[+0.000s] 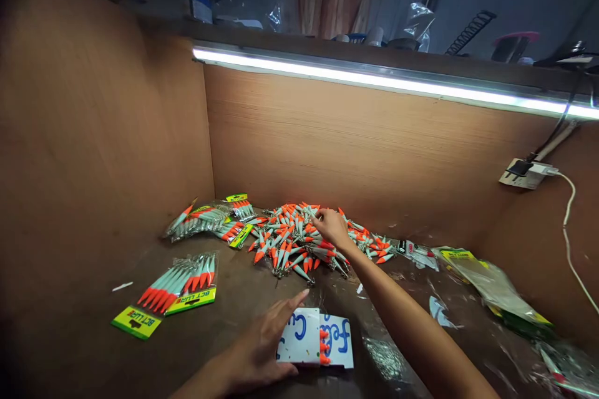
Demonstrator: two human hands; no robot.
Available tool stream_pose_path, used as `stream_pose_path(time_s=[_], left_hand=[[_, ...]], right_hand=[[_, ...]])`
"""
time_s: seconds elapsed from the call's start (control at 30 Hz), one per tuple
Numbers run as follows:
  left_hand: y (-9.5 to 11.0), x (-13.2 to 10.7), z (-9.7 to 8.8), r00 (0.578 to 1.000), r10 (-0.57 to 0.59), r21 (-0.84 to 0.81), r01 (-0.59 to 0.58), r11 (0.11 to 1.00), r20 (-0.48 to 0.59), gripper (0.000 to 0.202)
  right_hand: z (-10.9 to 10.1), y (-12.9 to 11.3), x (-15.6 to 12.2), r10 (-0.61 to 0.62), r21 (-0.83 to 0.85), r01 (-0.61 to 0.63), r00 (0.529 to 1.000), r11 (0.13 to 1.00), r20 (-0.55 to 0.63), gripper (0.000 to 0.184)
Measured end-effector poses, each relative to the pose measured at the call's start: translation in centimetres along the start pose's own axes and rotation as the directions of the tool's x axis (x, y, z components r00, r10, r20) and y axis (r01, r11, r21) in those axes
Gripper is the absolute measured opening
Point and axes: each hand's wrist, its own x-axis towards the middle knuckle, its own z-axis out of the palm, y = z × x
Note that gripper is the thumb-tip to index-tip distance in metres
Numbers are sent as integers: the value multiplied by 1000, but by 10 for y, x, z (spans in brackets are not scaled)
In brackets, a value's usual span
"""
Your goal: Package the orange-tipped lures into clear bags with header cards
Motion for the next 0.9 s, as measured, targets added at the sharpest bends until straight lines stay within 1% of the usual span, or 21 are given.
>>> stream_pose_path(time_s=[0.03,0.1,0.2,0.37,0.4,0.43,0.47,0.5,0.57,0.6,0.63,0.67,0.73,0.83,0.9], left_hand=[[1,0,-1,1000,-3,-3,3,1000,3,131],[2,0,-1,1000,-2,-10,3,1000,7,131],[1,0,0,1000,9,-10,-9,1000,13,131],[-2,1,1,999,34,-7,-34,999,14,126],[-2,2,1,999,36,-10,-35,999,12,125],[-3,2,1,999,35,-13,-35,999,10,124],[-3,2,1,999,31,-15,-31,999,8,123],[-3,3,1,1000,23,-16,-22,1000,8,123],[-3,4,1,1000,-6,-16,6,1000,9,120],[-3,5,1,1000,-23,-15,23,1000,8,119],[-3,5,1,999,-40,-14,40,999,9,118],[-2,6,1,999,-52,-11,52,999,9,116],[0,8,0,998,-62,-6,62,998,8,114],[2,10,0,998,-55,1,55,998,3,113],[3,12,2,998,-60,4,60,998,-1,114]], right_hand=[[-5,4,-4,-26,102,23,999,994,27,36],[-12,15,-18,-89,305,54,991,951,100,45],[-17,36,-50,-142,519,13,967,855,210,49],[-18,72,-117,-117,653,-145,933,743,340,43],[-19,78,-130,-111,660,-159,931,734,348,43],[-20,84,-142,-100,646,-165,930,745,353,43],[-21,90,-154,-82,606,-159,933,779,349,41],[-22,94,-164,-58,533,-133,943,836,327,36],[-23,102,-180,-26,278,-43,970,960,241,21],[-22,104,-187,-34,123,10,980,992,194,15],[-22,106,-192,-60,-24,64,986,998,155,11],[-21,107,-195,-96,-152,116,987,982,130,10],[-17,106,-198,-168,-319,202,977,926,132,14],[-5,99,-195,-245,-452,292,956,843,159,20],[9,90,-189,-266,-508,310,951,804,159,22]])
